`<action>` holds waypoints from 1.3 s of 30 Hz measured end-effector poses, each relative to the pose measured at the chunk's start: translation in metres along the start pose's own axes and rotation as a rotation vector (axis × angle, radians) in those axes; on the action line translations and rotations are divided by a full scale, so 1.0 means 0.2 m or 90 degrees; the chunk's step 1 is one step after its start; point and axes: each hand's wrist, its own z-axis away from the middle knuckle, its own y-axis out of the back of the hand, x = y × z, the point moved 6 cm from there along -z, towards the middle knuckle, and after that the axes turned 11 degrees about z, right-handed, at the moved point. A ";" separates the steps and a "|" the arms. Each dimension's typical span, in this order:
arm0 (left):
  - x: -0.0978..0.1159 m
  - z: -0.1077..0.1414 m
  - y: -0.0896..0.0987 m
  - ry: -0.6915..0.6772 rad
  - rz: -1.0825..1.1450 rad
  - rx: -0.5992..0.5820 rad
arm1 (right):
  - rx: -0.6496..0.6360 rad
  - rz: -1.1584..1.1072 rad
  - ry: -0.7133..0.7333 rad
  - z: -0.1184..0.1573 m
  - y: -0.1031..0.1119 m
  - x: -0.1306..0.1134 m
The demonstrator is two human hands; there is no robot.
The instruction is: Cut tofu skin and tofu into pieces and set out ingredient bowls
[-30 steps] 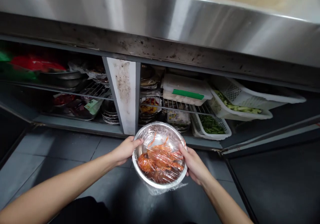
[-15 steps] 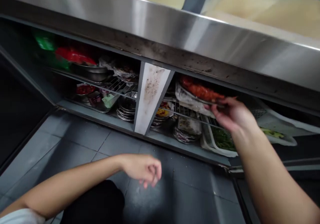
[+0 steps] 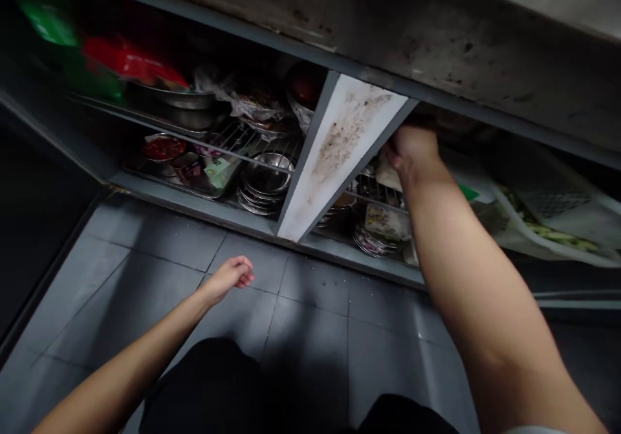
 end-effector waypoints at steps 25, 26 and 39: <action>-0.13 0.16 -0.20 0.064 -0.178 -0.010 | 0.029 0.140 -0.514 0.28 0.16 1.32; -0.12 0.15 -0.23 0.062 -0.183 -0.025 | 0.046 0.120 -0.493 0.27 0.20 1.29; -0.07 -0.05 -0.87 0.176 0.202 -0.293 | -0.353 -0.010 -0.457 1.16 0.90 1.15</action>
